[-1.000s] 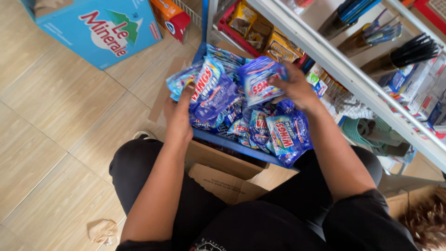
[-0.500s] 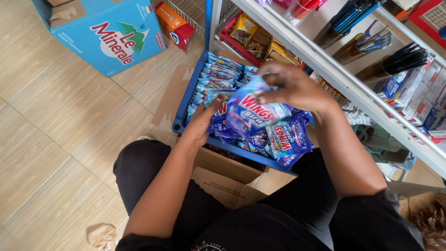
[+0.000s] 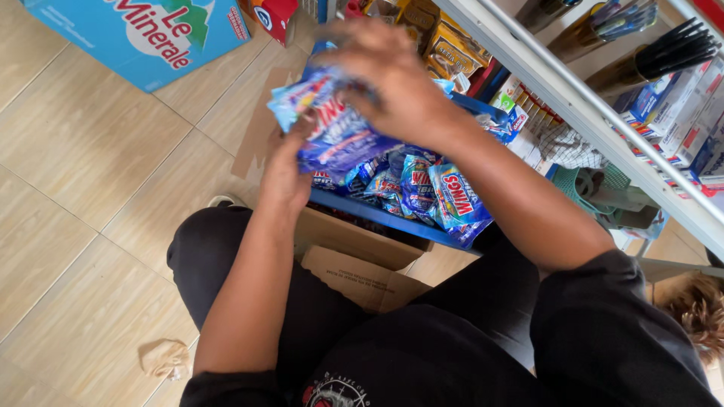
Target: The person sits on the floor and arranges multiple blue snack packets labeled 'Wings' into a blue plastic crate. They pick up packets, align them, and place them neatly in rows within the crate.
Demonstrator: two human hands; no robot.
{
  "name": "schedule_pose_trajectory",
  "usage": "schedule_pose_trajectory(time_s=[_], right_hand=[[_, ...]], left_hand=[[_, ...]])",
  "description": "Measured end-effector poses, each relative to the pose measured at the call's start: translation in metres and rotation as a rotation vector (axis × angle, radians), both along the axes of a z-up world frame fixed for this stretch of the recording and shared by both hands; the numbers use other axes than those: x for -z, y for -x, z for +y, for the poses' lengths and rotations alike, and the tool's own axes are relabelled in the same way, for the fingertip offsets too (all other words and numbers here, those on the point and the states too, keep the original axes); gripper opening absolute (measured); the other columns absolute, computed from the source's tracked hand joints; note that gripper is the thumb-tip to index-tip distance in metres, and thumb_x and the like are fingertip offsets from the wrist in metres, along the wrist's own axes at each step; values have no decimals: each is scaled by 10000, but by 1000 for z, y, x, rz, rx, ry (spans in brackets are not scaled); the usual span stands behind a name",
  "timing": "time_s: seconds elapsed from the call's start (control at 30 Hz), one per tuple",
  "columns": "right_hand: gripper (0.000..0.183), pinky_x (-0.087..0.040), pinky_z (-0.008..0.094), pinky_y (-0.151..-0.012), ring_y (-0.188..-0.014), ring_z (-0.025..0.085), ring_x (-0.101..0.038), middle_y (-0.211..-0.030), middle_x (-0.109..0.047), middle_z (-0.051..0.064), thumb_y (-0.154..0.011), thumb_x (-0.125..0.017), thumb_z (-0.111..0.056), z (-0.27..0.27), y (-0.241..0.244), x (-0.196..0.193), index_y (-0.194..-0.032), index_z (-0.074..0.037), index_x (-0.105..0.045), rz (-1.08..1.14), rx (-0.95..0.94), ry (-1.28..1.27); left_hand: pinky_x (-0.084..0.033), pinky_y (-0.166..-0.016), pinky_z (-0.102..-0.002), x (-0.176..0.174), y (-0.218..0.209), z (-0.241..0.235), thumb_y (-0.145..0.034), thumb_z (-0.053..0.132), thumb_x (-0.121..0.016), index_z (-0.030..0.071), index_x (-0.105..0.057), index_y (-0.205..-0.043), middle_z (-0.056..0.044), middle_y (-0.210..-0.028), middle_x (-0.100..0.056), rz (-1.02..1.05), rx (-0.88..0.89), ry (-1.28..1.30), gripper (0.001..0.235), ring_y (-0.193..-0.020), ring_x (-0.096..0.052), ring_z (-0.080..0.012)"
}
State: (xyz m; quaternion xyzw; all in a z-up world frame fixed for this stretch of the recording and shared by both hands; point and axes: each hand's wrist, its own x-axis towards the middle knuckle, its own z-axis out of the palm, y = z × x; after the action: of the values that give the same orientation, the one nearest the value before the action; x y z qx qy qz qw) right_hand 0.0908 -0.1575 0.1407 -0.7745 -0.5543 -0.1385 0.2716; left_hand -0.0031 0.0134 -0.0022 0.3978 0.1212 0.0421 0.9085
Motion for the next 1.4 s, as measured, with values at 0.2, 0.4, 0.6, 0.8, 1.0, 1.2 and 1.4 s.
schedule_pose_trajectory(time_s=[0.2, 0.4, 0.6, 0.8, 1.0, 1.2, 1.4], right_hand=[[318, -591, 436, -925, -1064, 276, -741, -1258, -701, 115, -942, -707, -155, -73, -35, 48, -1251, -84, -687, 485, 322, 287], [627, -522, 501, -860, -1066, 390, -663, -1212, -665, 198, -844, -787, -462, -91, -23, 176, -1281, -40, -631, 488, 410, 725], [724, -524, 482, -945, -1145, 364, -667, -1227, -689, 172, -741, -834, -419, -98, -24, 211, -1315, -45, -602, 561, 618, 844], [428, -514, 470, -938, -1090, 356, -662, -1114, -703, 157, -701, -867, -282, -100, -31, 194, -1073, -97, -762, 548, 337, 689], [268, -553, 357, -975, -1077, 213, -705, -1105, -729, 83, -941, -760, -207, -115, -36, 142, -1134, -53, -657, 898, 212, 29], [232, -545, 331, -779, -897, 154, -673, -1027, -717, 61, -1014, -707, -218, -120, -31, 97, -1166, -50, -656, 1146, 444, -298], [246, -555, 344, -745, -856, 150, -664, -1016, -702, 81, -1035, -717, -202, -88, -25, 101, -1185, -17, -654, 653, 296, -53]], left_hand=[[-573, -1009, -420, -27, 13, 22, -919, 316, -766, 11, -526, -1391, -117, -1271, -671, -59, -207, 81, 611, -1152, -682, -228], [-577, -1018, -414, -24, 10, 18, -908, 279, -786, 21, -521, -1392, -118, -1273, -663, -79, -238, 108, 609, -1162, -678, -220], [-585, -983, -418, -14, 4, 12, -874, 262, -801, 38, -522, -1355, -119, -1235, -664, -45, -237, 133, 599, -1115, -681, -221], [-587, -976, -424, -12, 4, 8, -867, 278, -812, 20, -540, -1337, -128, -1231, -668, -29, -234, 132, 602, -1117, -683, -227], [-585, -967, -415, -11, 8, 8, -843, 295, -817, 7, -548, -1339, -131, -1225, -673, 3, -240, 105, 633, -1112, -684, -229], [-574, -980, -403, -13, 9, 8, -862, 283, -818, 14, -527, -1360, -126, -1245, -653, -45, -306, 96, 636, -1125, -669, -223], [-587, -971, -425, -28, 14, 38, -892, 291, -794, 33, -473, -1390, -117, -1272, -628, -157, -548, 5, 646, -1142, -665, -226]])
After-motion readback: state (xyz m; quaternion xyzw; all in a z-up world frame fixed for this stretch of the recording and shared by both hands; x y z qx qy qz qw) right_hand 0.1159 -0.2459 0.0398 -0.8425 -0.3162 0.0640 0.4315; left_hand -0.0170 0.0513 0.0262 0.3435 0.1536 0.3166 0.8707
